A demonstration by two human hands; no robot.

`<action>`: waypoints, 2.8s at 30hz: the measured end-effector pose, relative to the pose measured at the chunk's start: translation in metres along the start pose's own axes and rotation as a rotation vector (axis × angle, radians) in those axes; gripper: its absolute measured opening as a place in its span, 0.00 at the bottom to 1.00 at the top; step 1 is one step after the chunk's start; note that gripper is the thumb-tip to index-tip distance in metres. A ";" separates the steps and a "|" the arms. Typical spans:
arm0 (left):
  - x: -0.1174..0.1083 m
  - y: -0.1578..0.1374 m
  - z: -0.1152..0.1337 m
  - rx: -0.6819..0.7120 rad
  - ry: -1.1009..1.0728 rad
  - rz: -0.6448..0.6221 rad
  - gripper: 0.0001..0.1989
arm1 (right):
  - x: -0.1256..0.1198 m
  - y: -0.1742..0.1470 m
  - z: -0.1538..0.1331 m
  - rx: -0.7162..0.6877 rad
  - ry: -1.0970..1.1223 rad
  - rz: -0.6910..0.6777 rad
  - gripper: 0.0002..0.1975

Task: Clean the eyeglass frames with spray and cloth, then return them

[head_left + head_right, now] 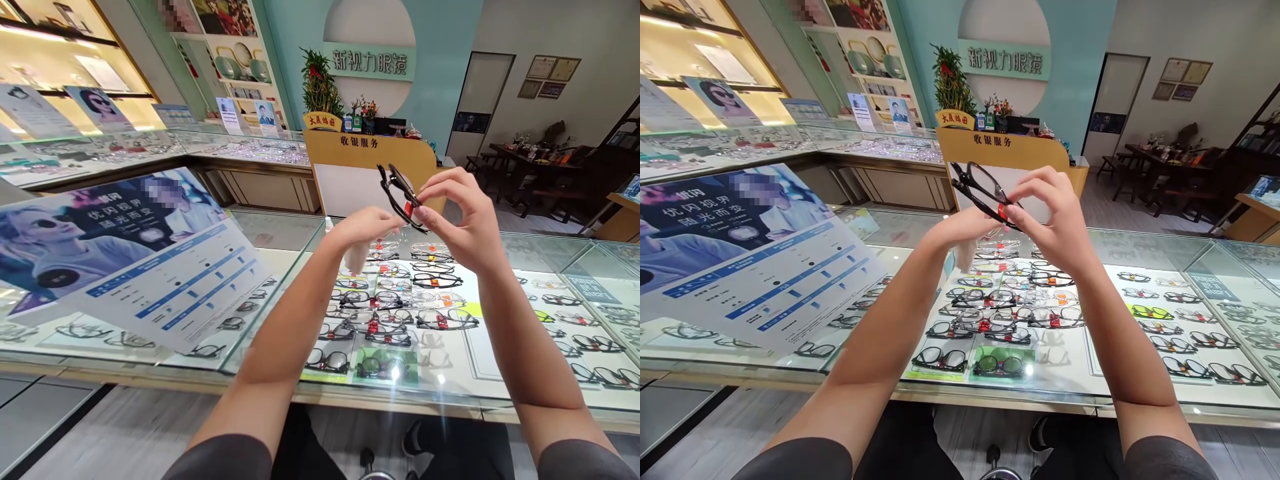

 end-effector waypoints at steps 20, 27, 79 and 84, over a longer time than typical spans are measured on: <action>0.024 0.029 -0.065 -0.320 0.594 -0.221 0.24 | 0.164 -0.062 0.015 0.249 -0.532 -1.075 0.13; 0.045 0.033 -0.072 -0.295 0.634 -0.325 0.22 | 0.180 -0.075 0.015 0.263 -0.536 -1.111 0.15; 0.067 -0.050 -0.044 0.296 -0.839 0.181 0.23 | 0.076 -0.105 0.040 0.524 0.637 -0.041 0.25; 0.071 -0.052 -0.042 0.335 -0.844 0.213 0.23 | 0.070 -0.104 0.040 0.553 0.626 0.004 0.22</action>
Point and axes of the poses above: each hand's wrist, its own y-axis towards the middle knuckle, its own x-axis out of the palm, z = x × y, the point moved 6 cm from there along y, towards the middle knuckle, and after that the axes turned 7 degrees about -y, right-handed, at the moved point
